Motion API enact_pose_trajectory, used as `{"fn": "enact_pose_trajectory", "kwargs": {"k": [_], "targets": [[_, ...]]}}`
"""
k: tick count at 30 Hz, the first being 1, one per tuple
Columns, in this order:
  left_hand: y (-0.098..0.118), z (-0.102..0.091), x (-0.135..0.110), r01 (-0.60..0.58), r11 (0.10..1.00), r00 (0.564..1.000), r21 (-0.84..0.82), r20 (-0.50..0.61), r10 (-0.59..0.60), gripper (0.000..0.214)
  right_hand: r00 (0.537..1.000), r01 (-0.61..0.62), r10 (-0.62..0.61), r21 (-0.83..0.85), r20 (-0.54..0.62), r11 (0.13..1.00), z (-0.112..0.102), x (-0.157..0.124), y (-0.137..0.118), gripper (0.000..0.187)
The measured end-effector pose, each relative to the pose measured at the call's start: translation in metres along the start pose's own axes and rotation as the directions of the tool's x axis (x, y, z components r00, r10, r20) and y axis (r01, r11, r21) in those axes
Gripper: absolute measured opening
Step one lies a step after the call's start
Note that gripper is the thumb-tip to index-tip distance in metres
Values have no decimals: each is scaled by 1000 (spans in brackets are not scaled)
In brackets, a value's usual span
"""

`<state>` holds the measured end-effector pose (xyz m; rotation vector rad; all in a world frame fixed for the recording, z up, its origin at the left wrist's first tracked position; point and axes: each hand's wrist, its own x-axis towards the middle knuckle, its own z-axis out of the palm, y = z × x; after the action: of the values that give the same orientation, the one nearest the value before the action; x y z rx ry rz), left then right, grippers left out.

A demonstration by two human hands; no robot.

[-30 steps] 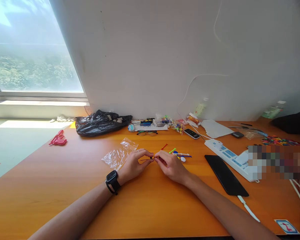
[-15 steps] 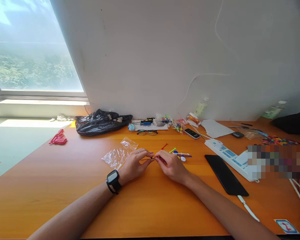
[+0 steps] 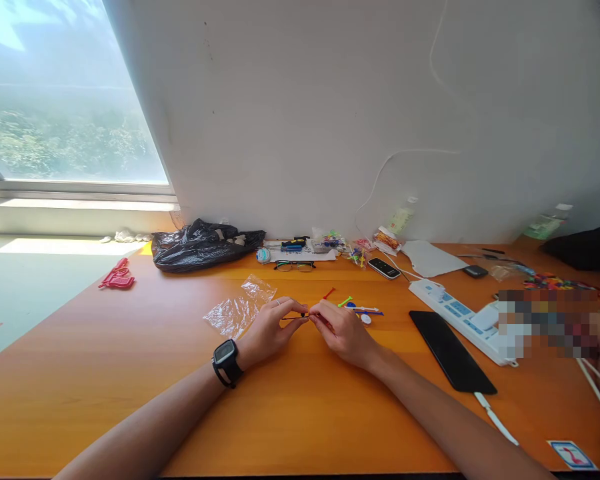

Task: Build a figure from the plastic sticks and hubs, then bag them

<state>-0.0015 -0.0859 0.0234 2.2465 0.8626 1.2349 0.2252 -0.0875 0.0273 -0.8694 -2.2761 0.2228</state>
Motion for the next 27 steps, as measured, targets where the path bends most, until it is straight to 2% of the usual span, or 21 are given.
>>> {"fn": "enact_pose_trajectory", "kwargs": {"k": [9, 13, 15, 17, 20, 23, 27], "targets": [[-4, 3, -2, 51, 998, 999, -38, -6, -51, 15, 999, -32, 32, 29, 18, 999, 0, -1, 1, 16], [4, -3, -2, 120, 977, 992, -175, -9, -123, 38, 998, -56, 56, 77, 11, 995, -5, 1, -1, 16], [8, -8, 0, 216, 916, 976, -339, 48, -212, 40, 997, -73, 73, 134, 9, 988, -8, 2, -3, 17], [11, -11, 3, 327, 817, 944, -474, 131, -302, 40, 996, -88, 84, 202, 26, 975, -12, 4, -3, 19], [11, -13, 8, 432, 716, 900, -548, 213, -380, 30, 994, -109, 97, 281, 56, 954, -13, 4, -3, 20], [9, -12, 11, 462, 663, 886, -589, 269, -379, 30, 991, -135, 121, 321, 63, 937, -11, 4, -2, 21], [5, -10, 12, 460, 632, 884, -624, 256, -391, 32, 979, -172, 195, 296, -51, 940, -14, 4, -3, 22]]}}
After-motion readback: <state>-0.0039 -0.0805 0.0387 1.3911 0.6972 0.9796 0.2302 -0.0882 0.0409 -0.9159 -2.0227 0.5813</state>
